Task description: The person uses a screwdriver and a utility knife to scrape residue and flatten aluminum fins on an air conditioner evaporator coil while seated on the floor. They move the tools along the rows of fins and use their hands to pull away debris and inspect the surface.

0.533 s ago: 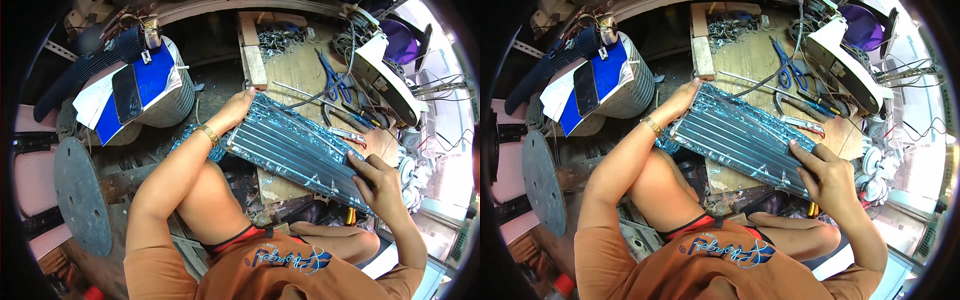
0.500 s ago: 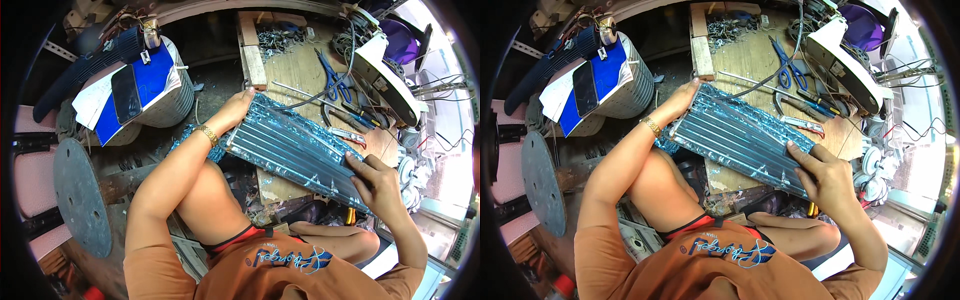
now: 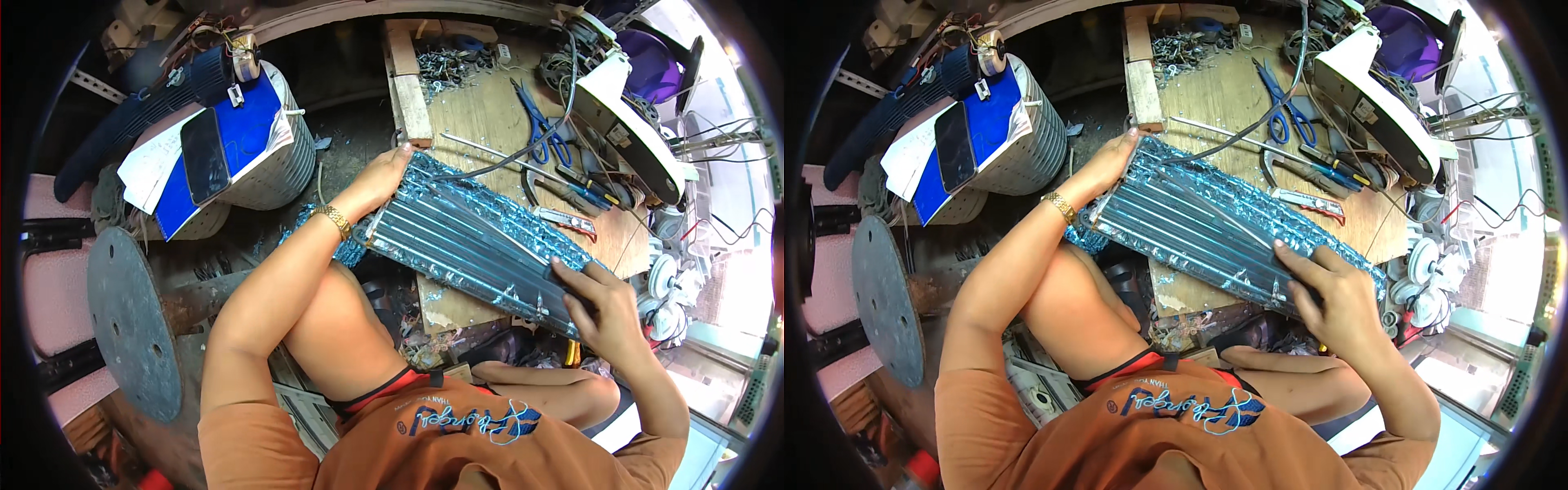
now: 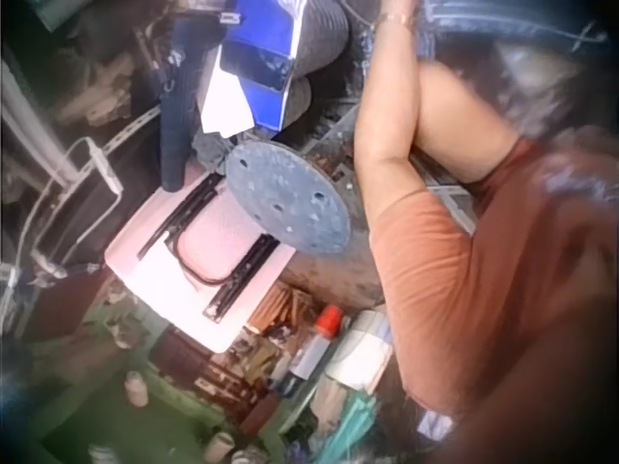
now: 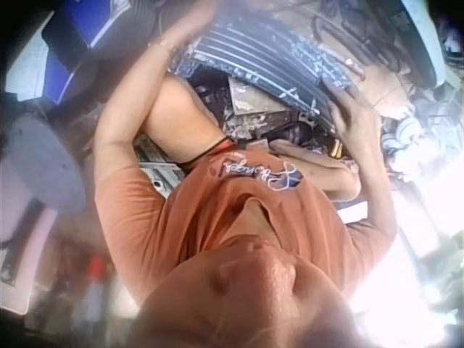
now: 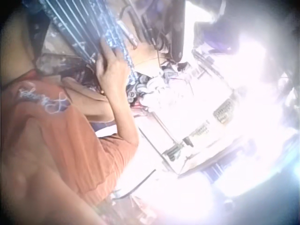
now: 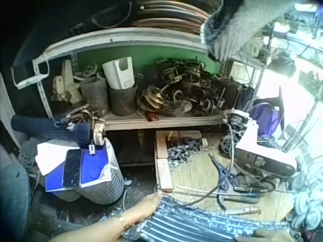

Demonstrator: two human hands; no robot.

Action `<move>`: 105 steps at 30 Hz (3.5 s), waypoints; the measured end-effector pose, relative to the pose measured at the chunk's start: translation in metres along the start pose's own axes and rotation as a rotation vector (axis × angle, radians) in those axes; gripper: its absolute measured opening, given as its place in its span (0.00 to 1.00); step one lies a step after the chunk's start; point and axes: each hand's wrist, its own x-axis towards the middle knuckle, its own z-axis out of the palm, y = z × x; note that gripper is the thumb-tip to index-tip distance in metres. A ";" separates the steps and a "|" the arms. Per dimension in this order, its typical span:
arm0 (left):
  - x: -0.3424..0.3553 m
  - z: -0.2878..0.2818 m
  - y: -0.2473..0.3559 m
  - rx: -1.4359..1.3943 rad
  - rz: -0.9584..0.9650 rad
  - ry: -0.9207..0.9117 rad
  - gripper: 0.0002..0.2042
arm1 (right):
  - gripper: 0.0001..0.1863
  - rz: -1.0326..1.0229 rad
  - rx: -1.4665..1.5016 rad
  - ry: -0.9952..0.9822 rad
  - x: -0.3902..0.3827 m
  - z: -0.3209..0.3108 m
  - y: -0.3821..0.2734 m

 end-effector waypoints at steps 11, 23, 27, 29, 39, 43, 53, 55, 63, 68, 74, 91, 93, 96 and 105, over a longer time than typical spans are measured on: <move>-0.003 0.003 0.010 0.110 0.004 -0.044 0.31 | 0.32 -0.156 -0.318 0.003 0.000 0.001 -0.007; 0.002 -0.002 0.002 0.059 0.030 -0.025 0.32 | 0.27 0.013 0.181 0.053 -0.019 0.004 0.030; 0.003 -0.003 0.000 0.048 0.047 -0.042 0.33 | 0.27 -0.031 0.152 0.016 -0.018 0.006 0.036; 0.005 -0.004 -0.001 0.063 0.027 -0.049 0.33 | 0.27 -0.018 0.139 -0.006 -0.017 0.000 0.036; -0.002 0.005 0.014 0.098 -0.056 -0.076 0.29 | 0.31 -0.146 -0.064 -0.117 0.026 -0.026 0.033; 0.001 0.001 -0.004 0.071 -0.025 -0.040 0.31 | 0.28 -0.268 -0.447 -0.030 0.000 -0.007 -0.009; 0.006 -0.002 0.001 0.103 0.039 -0.011 0.34 | 0.26 -0.084 0.159 0.123 -0.022 0.056 0.054; 0.005 -0.006 -0.002 0.162 0.035 -0.016 0.34 | 0.27 -0.084 0.165 0.113 -0.022 0.058 0.053; 0.000 -0.001 0.003 0.093 -0.001 -0.039 0.32 | 0.26 -0.029 0.256 0.072 -0.026 0.056 0.053; 0.000 -0.002 -0.002 0.046 -0.038 -0.051 0.33 | 0.27 0.003 0.296 0.060 -0.027 0.056 0.053; 0.004 -0.002 -0.003 0.007 -0.039 -0.071 0.33 | 0.28 -0.006 0.310 0.009 -0.012 0.048 0.060; -0.002 0.001 0.012 0.013 -0.071 -0.067 0.29 | 0.32 -0.195 0.003 -0.072 0.041 0.002 0.046; -0.005 -0.004 0.014 0.002 -0.065 -0.051 0.32 | 0.34 -0.236 -0.033 -0.074 0.033 0.013 0.041; -0.002 -0.004 0.010 0.042 -0.034 -0.054 0.33 | 0.32 -0.210 0.019 -0.064 0.016 0.016 0.046; 0.000 -0.004 0.012 0.019 -0.020 -0.060 0.32 | 0.27 -0.006 0.311 -0.021 -0.009 0.031 0.052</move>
